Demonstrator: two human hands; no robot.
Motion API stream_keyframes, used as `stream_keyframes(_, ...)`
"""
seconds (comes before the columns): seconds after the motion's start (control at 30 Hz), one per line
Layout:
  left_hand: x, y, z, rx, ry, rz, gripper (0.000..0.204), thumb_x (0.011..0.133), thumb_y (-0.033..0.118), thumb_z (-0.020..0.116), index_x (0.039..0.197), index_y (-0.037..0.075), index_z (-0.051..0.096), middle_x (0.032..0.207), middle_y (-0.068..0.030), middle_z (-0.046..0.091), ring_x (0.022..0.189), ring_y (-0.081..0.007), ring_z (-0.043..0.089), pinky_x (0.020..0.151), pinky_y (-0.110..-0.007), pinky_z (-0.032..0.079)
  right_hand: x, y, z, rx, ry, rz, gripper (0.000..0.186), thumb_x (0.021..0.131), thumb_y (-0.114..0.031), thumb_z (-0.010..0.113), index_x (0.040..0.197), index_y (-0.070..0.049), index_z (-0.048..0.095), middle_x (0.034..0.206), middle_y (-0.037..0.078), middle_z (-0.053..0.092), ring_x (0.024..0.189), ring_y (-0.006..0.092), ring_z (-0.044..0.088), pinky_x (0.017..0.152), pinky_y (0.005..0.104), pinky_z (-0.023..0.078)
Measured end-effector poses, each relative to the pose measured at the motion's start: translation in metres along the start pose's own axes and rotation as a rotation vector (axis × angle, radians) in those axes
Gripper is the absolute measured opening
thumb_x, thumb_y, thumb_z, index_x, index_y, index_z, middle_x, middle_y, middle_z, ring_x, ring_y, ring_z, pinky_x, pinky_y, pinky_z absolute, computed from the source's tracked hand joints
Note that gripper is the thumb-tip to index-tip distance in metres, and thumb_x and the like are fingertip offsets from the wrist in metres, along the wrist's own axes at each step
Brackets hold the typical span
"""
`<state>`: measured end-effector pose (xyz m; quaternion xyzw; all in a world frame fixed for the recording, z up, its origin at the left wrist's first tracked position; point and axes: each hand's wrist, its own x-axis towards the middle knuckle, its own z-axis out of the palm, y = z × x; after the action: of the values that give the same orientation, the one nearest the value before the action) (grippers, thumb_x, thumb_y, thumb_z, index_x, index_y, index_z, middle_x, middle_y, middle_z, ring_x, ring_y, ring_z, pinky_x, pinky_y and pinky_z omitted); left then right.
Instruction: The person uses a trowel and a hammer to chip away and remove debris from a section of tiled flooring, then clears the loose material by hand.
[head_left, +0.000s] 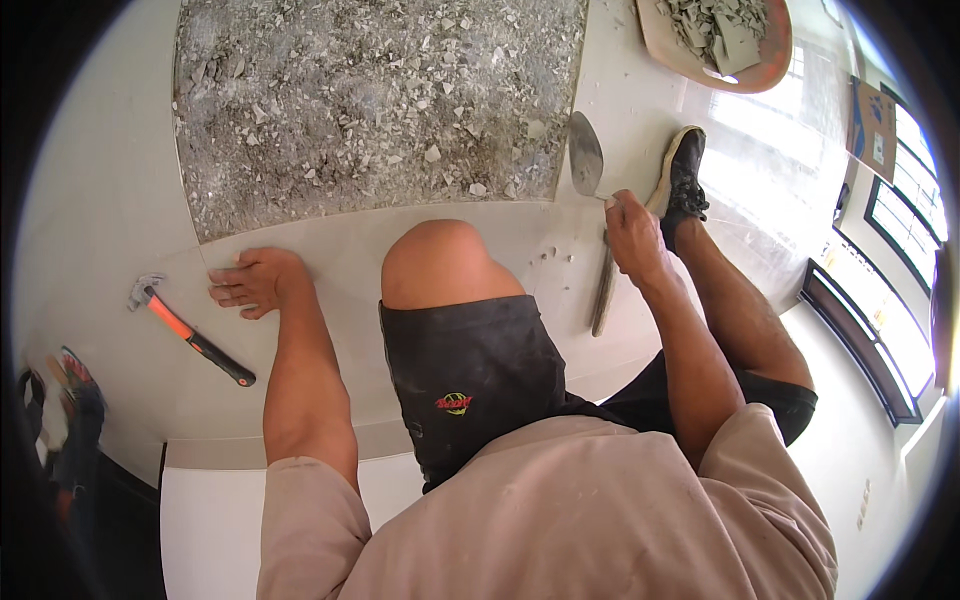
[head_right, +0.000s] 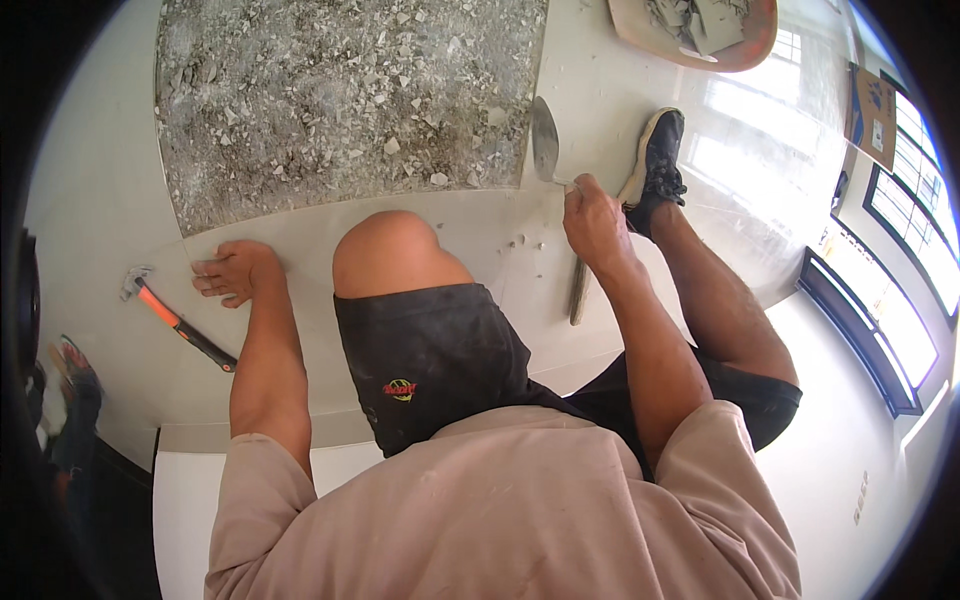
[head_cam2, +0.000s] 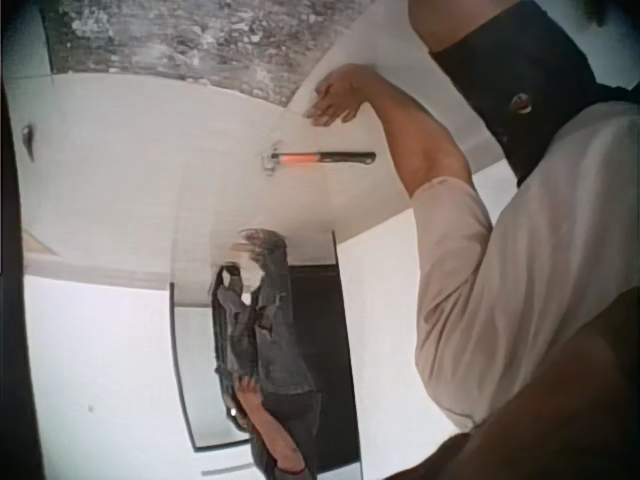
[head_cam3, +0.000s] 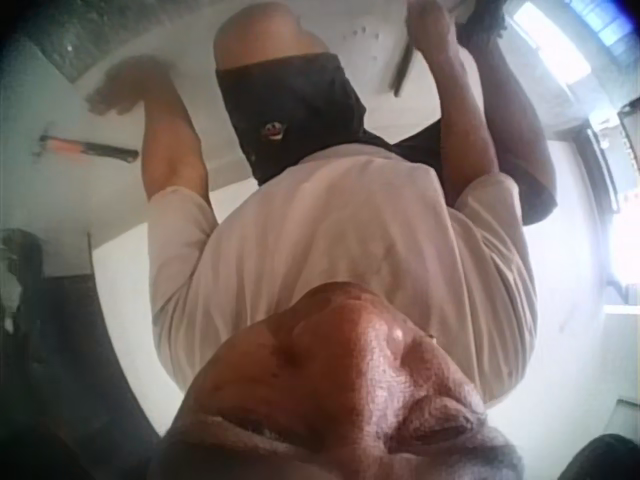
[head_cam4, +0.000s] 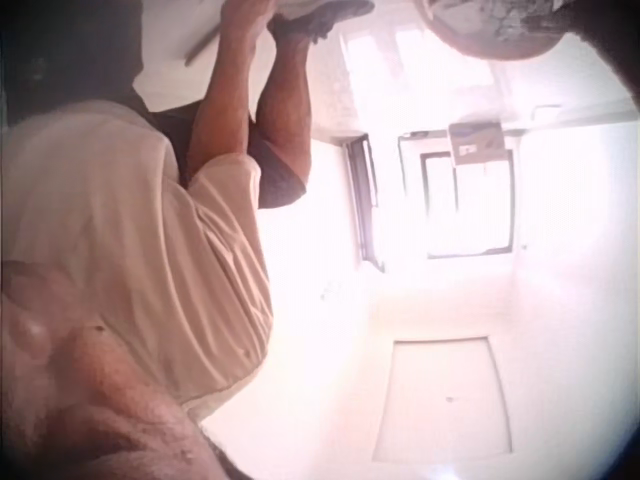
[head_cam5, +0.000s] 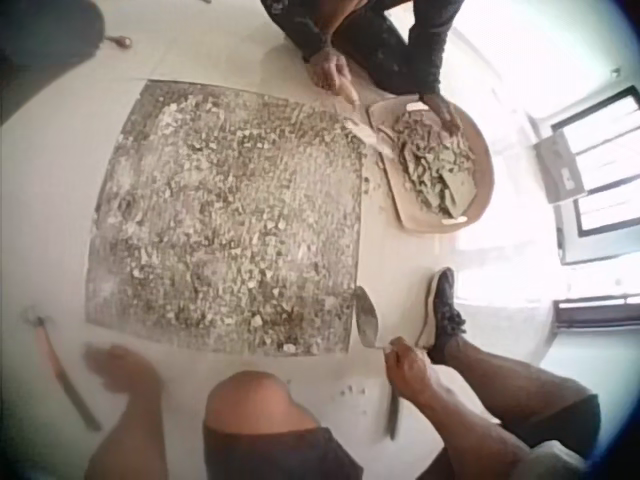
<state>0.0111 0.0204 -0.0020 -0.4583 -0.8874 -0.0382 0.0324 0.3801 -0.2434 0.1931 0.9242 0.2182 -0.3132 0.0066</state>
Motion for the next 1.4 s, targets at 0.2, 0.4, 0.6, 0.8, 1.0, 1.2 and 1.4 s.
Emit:
stream_keyframes(0.2,0.001,0.001,-0.004,-0.042,-0.078,-0.039,0.062,0.099,0.036,0.033,0.157,0.013,0.027,0.167,-0.0148,0.02,0.154,-0.0331,0.019,0.115,-0.06,0.02,-0.007,-0.002,0.013,-0.125,-0.043,-0.016,0.03,0.102,-0.025,0.051,0.108,0.004,0.053,0.089,0.041,0.062,0.091,0.0586,0.061,0.083,0.062,0.047)
stream_keyframes(0.4,-0.001,0.0,-0.01,-0.053,-0.078,-0.005,0.064,0.099,0.039,0.033,0.157,0.013,0.026,0.167,-0.0161,0.017,0.155,-0.0343,0.017,0.115,-0.062,0.018,-0.016,0.011,0.01,-0.03,-0.003,-0.07,0.028,0.101,-0.023,0.052,0.108,0.003,0.054,0.09,0.038,0.064,0.092,0.0572,0.061,0.084,0.0614,0.047)
stream_keyframes(0.6,-0.004,0.0,-0.017,-0.115,-0.109,-0.003,0.064,0.1,0.04,0.033,0.156,0.011,0.026,0.166,-0.0184,0.017,0.155,-0.0354,0.014,0.117,-0.063,0.015,0.011,0.003,0.004,-0.03,-0.033,-0.025,0.03,0.101,-0.026,0.052,0.108,0.004,0.054,0.094,0.038,0.064,0.095,0.0572,0.061,0.085,0.0609,0.047)
stream_keyframes(0.8,0.001,-0.004,-0.009,-0.139,-0.077,0.011,0.065,0.099,0.04,0.033,0.156,0.009,0.027,0.166,-0.0193,0.017,0.155,-0.0357,0.013,0.117,-0.065,0.014,0.003,0.002,0.016,-0.136,-0.078,0.015,0.031,0.103,-0.027,0.048,0.111,0.003,0.048,0.096,0.041,0.063,0.097,0.0608,0.06,0.089,0.0629,0.047)
stream_keyframes(1.0,-0.001,-0.005,-0.009,-0.168,-0.078,0.001,0.066,0.098,0.04,0.034,0.156,0.009,0.026,0.166,-0.0199,0.017,0.155,-0.0374,0.013,0.116,-0.066,0.012,-0.001,-0.002,0.023,-0.154,-0.099,0.024,0.03,0.104,-0.026,0.045,0.113,0.002,0.042,0.098,0.045,0.062,0.095,0.0642,0.06,0.09,0.0657,0.046)
stream_keyframes(1.2,0.0,-0.006,-0.011,-0.185,-0.127,-0.008,0.068,0.098,0.04,0.033,0.157,0.007,0.024,0.166,-0.0203,0.017,0.155,-0.0379,0.013,0.117,-0.064,0.011,-0.016,0.005,0.042,-0.162,-0.099,0.022,0.03,0.104,-0.025,0.044,0.112,0.003,0.042,0.101,0.045,0.061,0.096,0.0633,0.06,0.089,0.0641,0.047)
stream_keyframes(1.4,-0.003,-0.004,-0.018,-0.177,-0.123,0.027,0.067,0.099,0.039,0.032,0.157,0.007,0.024,0.166,-0.02,0.016,0.156,-0.0362,0.011,0.118,-0.063,0.012,-0.073,0.052,0.067,0.023,-0.134,0.038,0.03,0.104,-0.026,0.046,0.107,0.004,0.046,0.096,0.037,0.065,0.092,0.0563,0.063,0.083,0.0573,0.05)
